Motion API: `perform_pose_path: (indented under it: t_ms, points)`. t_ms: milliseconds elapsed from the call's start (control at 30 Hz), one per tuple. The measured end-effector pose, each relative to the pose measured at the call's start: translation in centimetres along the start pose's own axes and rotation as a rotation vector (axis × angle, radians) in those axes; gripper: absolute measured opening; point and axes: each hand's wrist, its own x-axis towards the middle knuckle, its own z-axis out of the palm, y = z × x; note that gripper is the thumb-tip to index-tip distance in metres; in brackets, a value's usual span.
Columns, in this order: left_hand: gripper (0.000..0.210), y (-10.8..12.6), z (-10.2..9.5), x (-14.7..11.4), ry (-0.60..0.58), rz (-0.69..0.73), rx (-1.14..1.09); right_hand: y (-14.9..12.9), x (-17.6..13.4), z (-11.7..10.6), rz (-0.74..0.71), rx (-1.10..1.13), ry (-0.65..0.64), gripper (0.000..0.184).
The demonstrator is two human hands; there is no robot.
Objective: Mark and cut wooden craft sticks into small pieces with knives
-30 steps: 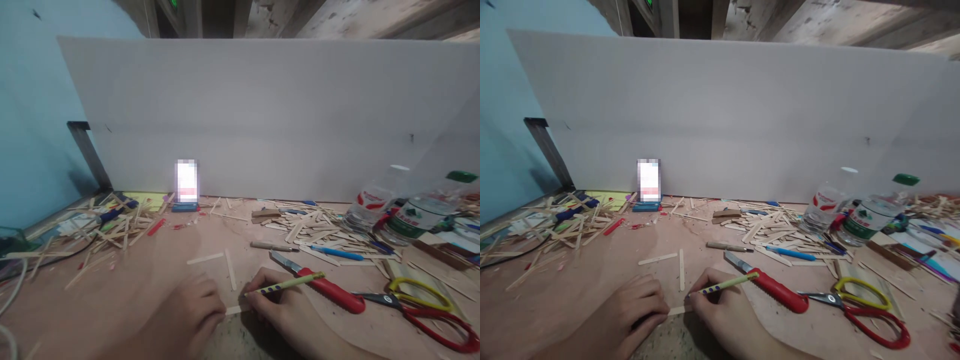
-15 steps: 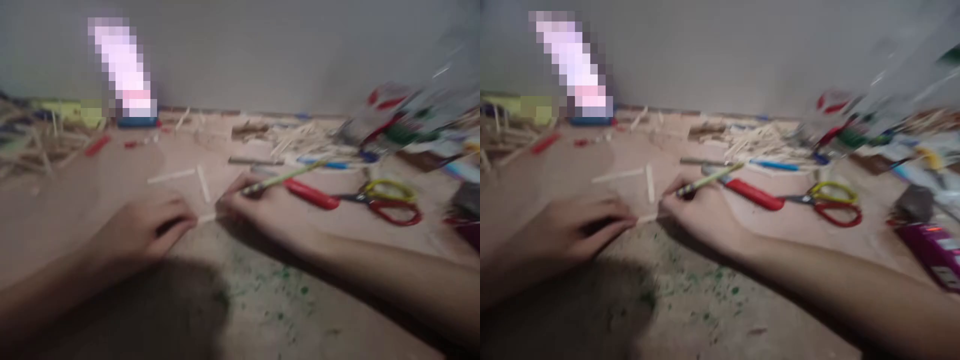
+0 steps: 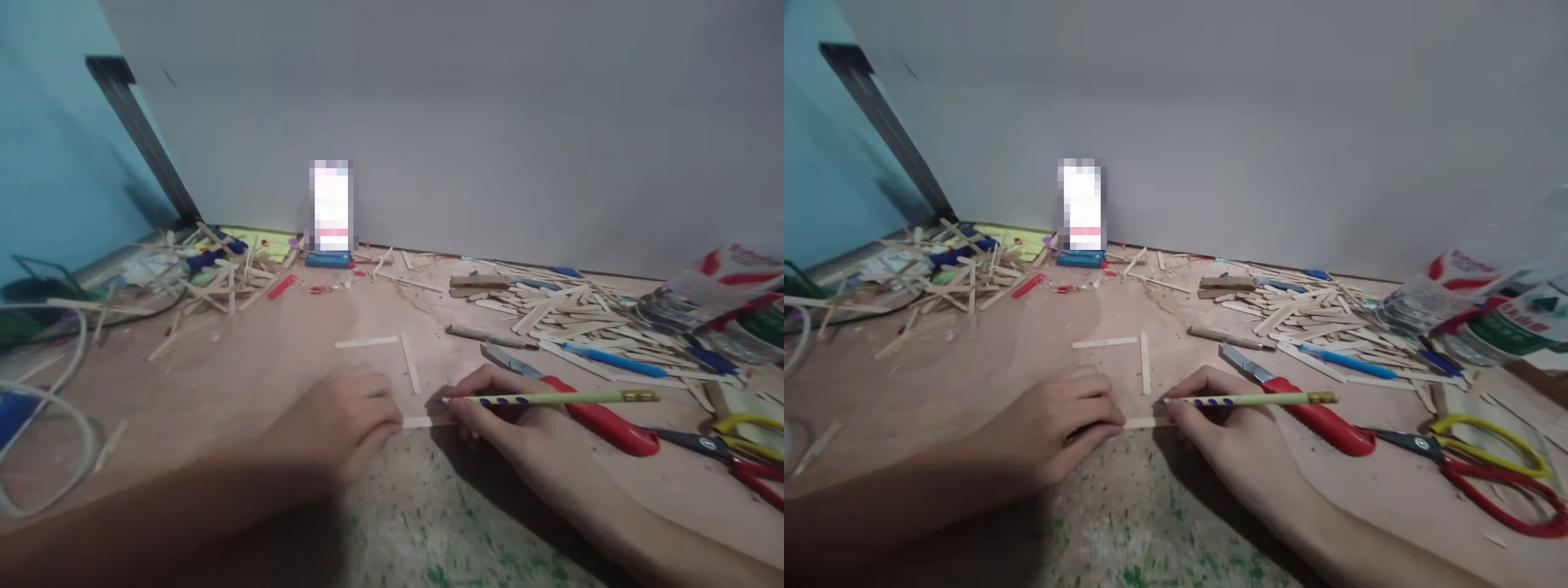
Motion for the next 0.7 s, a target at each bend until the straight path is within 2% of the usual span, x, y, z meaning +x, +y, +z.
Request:
perform_pose_path:
  t_ms: [200, 267, 333, 367, 433, 567, 700]
  points:
    - [0.029, -0.3, 0.4, 0.3, -0.006, 0.033, -0.042, -1.1, -0.1, -0.6, 0.009, -0.021, -0.025, 0.015]
    - [0.026, -0.6, 0.3, 0.5, 0.003, 0.055, -0.060, -1.2, 0.1, -0.8, 0.010, -0.023, -0.035, 0.011]
    - [0.021, -1.2, 0.3, 0.6, 0.047, 0.091, 0.025, -0.8, 0.4, -1.0, -0.001, -0.037, -0.043, 0.008]
    - [0.020, -1.5, 0.4, 0.7, 0.031, 0.095, 0.060, -0.5, 0.5, -1.1, -0.015, -0.047, -0.045, 0.007]
    - [0.027, -1.8, 0.5, 0.9, 0.044, 0.120, 0.074, 0.0, 0.7, -1.3, -0.057, -0.080, -0.042, 0.006]
    - [0.042, -0.5, -0.2, 1.6, 0.025, 0.041, 0.083, -0.3, 0.9, -1.7, -0.190, -0.183, -0.059, 0.008]
    - [0.049, 1.0, -0.8, 2.5, -0.073, -0.124, 0.058, -2.5, 2.2, -3.9, -0.401, -0.436, -0.118, 0.011]
